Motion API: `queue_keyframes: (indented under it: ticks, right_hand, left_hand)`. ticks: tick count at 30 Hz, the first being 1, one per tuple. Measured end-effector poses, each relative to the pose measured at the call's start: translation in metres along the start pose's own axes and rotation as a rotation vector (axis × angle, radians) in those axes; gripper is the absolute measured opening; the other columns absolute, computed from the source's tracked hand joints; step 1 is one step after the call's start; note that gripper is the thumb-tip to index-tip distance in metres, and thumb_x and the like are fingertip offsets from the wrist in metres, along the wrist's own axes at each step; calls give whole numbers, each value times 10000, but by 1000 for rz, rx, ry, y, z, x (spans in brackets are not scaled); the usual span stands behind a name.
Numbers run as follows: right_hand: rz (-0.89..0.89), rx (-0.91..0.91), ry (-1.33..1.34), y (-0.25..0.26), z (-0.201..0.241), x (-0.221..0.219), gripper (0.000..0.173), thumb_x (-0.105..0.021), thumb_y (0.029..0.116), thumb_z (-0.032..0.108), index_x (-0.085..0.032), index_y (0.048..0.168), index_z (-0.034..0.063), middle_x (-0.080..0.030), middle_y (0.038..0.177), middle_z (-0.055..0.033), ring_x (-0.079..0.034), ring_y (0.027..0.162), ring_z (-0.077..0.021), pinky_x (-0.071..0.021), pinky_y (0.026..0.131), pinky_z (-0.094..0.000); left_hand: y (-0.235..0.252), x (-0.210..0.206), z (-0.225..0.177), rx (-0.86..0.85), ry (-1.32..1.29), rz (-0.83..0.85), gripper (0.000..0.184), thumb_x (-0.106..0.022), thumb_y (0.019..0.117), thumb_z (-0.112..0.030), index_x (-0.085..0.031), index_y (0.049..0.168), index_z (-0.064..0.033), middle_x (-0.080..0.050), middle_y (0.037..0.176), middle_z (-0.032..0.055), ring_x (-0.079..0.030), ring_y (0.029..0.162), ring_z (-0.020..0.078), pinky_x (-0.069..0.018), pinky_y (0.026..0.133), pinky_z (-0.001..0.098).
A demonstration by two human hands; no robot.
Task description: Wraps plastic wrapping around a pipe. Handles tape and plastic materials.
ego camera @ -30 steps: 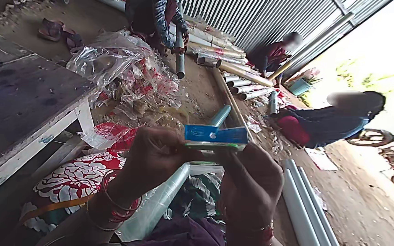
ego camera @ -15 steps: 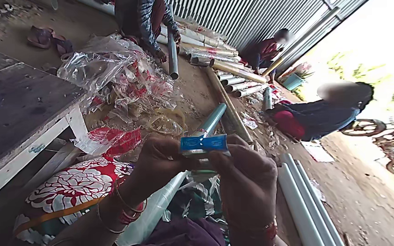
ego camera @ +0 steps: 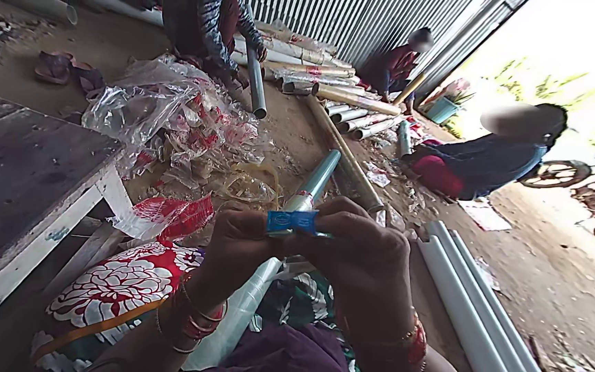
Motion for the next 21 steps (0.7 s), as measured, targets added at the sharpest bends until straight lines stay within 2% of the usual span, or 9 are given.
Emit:
queue_keyframes:
  ticks: [5,11,14,15,16,17,18,19,21]
  right_hand:
    - [-13,46,-89,-1,8,-5,93,-807,812,22,-732,854,58,-656,892,9,-634,836,-7,-551,716,-120]
    - [-20,114,-172,-9,13,-12,112,-793,824,26,-686,839,56,-633,884,-1,-628,863,-8,-546,742,-118]
    - [-40,172,-270,-11,15,-13,80,-771,838,23,-693,836,44,-639,871,-9,-628,859,-13,-538,757,-119]
    - [-48,190,-299,-10,14,-12,59,-756,834,10,-703,830,37,-639,864,-14,-627,856,-15,-533,754,-117]
    - [-55,205,-327,-9,12,-10,52,-751,826,3,-708,820,31,-635,857,-19,-624,852,-17,-528,749,-114]
    - [-55,213,-358,-7,9,-8,50,-753,828,6,-709,816,27,-630,852,-22,-616,848,-16,-519,748,-111]
    - [-49,216,-387,-7,7,-7,44,-757,831,16,-714,822,23,-640,859,-26,-621,854,-15,-519,754,-111]
    - [-34,206,-412,-6,5,-6,47,-765,844,43,-722,842,23,-657,873,-27,-629,860,-7,-522,757,-106]
    - [3,152,-371,-6,0,-6,123,-769,887,123,-726,926,15,-674,894,-19,-631,844,15,-529,744,-102]
  left_hand:
    - [0,-1,1,-3,-37,21,174,-781,836,-40,-802,848,-212,-745,783,-126,-678,738,-64,-575,708,131]
    - [1,1,-1,-27,-26,60,196,-756,839,-19,-799,865,-209,-736,790,-131,-674,749,-65,-571,714,127]
    - [2,2,-4,-45,115,73,164,-772,835,-51,-789,892,-203,-740,832,-152,-674,785,-78,-572,733,121]
    - [4,3,-9,-79,231,71,170,-794,823,-71,-787,962,-169,-749,889,-133,-683,819,-60,-579,748,131]
    - [6,4,-15,-138,372,98,310,-801,816,-79,-762,1123,-99,-752,1008,-82,-696,898,-20,-591,791,153]
    - [7,5,-22,-180,503,149,450,-795,847,-139,-689,1278,-61,-730,1132,-47,-686,993,12,-586,846,171]
    - [8,6,-29,-225,603,181,503,-781,878,-186,-639,1338,-41,-716,1167,-29,-681,1026,32,-583,868,184]
    - [8,7,-35,-288,693,177,446,-773,897,-220,-666,1293,-46,-721,1116,-41,-684,992,14,-586,852,171]
    - [7,9,-41,-384,790,148,206,-770,891,-181,-753,1071,-82,-716,986,-64,-669,937,-26,-569,835,137]
Point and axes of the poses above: each hand's wrist, its own y-axis towards the middle knuckle, its own x-axis out of the back of the hand, z = x × y, the point moved 6 cm from there along y, towards the middle knuckle
